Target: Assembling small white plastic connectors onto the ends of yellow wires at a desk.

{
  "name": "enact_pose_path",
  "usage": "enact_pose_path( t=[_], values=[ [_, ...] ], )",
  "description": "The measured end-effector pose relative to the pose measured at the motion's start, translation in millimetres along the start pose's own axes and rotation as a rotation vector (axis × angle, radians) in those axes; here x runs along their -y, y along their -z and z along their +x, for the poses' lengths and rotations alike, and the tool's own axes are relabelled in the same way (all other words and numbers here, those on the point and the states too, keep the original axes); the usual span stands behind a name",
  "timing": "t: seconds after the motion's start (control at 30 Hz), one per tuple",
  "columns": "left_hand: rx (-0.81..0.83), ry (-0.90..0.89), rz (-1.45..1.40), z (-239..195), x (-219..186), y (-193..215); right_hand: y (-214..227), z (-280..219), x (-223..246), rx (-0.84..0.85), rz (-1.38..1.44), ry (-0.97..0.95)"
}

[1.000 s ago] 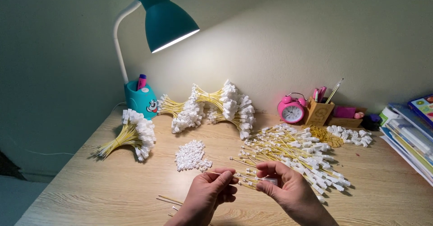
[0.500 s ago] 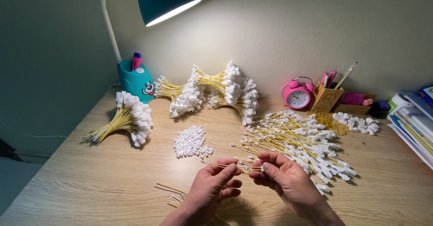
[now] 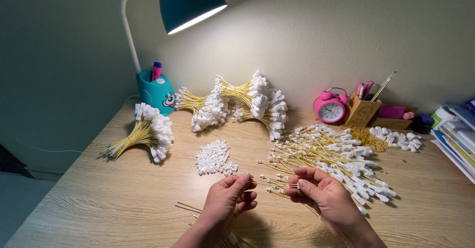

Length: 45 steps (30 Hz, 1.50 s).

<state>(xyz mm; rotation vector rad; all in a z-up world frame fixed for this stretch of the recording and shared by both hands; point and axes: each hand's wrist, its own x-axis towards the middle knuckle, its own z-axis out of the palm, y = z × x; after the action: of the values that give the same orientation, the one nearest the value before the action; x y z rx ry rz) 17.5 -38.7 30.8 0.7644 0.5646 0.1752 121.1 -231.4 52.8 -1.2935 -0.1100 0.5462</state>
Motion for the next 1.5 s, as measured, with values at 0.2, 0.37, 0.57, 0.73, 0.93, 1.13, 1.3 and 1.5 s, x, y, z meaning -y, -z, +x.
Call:
enact_pose_path(
  t=[0.2,0.37,0.57,0.73,0.93,1.13,1.3,1.5],
  values=[
    [0.006,-0.031,0.012,5,6,4,9,10,-12,-0.020,-0.333,-0.025],
    [0.044,-0.024,0.126,-4,14,-4,-6,3,-19,0.045,-1.308,0.364],
    [0.049,-0.101,0.120,-5,29,-4,-45,-2,-11,0.075,-0.970,0.160],
    [-0.004,-0.080,0.074,1,30,-2,-31,8,-26,0.061,-0.923,0.184],
    [-0.004,-0.127,0.130,-1,36,-3,-25,2,-25,0.062,-0.932,0.110],
    [0.067,-0.144,0.321,7,5,10,-17,13,-43,0.098,-0.693,0.224],
    [-0.247,-0.880,1.182,28,-46,62,-25,4,-40,0.046,-0.796,0.146],
    [-0.187,-0.867,1.512,37,-23,53,-37,-8,-27,0.053,-0.818,0.082]
  ],
)
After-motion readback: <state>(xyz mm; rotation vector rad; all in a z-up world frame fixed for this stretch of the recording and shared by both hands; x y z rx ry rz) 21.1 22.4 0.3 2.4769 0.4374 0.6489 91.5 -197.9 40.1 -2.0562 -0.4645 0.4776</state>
